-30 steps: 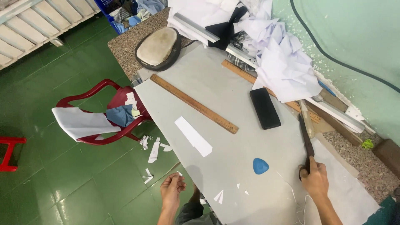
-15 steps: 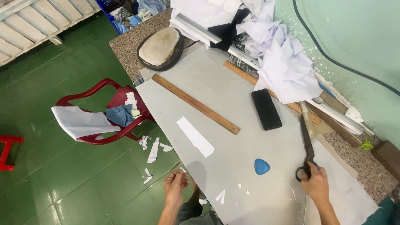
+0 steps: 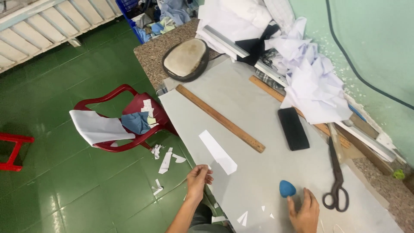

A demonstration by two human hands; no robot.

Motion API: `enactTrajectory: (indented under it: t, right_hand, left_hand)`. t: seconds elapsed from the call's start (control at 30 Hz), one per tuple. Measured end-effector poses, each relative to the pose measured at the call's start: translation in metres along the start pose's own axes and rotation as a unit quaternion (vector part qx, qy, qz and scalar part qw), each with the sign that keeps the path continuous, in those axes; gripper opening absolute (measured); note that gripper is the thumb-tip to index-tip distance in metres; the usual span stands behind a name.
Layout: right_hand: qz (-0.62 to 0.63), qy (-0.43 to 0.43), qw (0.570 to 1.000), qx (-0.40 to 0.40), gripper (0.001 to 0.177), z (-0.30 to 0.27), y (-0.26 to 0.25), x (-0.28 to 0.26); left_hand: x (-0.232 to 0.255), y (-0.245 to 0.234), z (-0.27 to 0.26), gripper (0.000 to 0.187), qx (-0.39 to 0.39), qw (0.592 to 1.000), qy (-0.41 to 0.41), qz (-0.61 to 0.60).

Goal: The person uses a ruler and a blue marking tool to draw lines on a white paper pattern. They then use scissors to cut the paper along the marked lines, trimming it into a rectangular shape. Finally, the person uses an iron to press the cut paper on the table.

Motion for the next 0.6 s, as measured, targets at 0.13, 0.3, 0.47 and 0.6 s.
enactTrajectory:
  t: [0.13,0.3,0.47,0.6]
  right_hand:
    - [-0.126,0.083,0.988,0.041,0.093,-0.024,0.023,-0.011]
    - [-0.129,0.129,0.981,0.059,0.093,-0.009,0.073,-0.043]
    - [-0.094,0.193,0.976,0.04,0.081,-0.013,0.083,-0.039]
    - [-0.119,0.268,0.955,0.05,0.077,-0.036,0.059,-0.024]
  left_hand:
    - [0.055,0.052,0.051,0.016,-0.037,0.994,0.08,0.071]
    - [0.099,0.125,0.132,0.024,-0.15,0.879,0.375,0.254]
    - [0.089,0.159,0.124,0.062,-0.301,0.537,0.578,0.536]
    - [0.091,0.181,0.129,0.077,-0.362,0.419,0.463,0.692]
Point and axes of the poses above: each hand's wrist, its own z-axis towards the middle knuckle, its own y-axis out of the palm, x = y × z, the point moved 6 cm from there along z, towards the middle knuckle, and after that the axes turned 13 degrees about x, right-handed, at the moved point
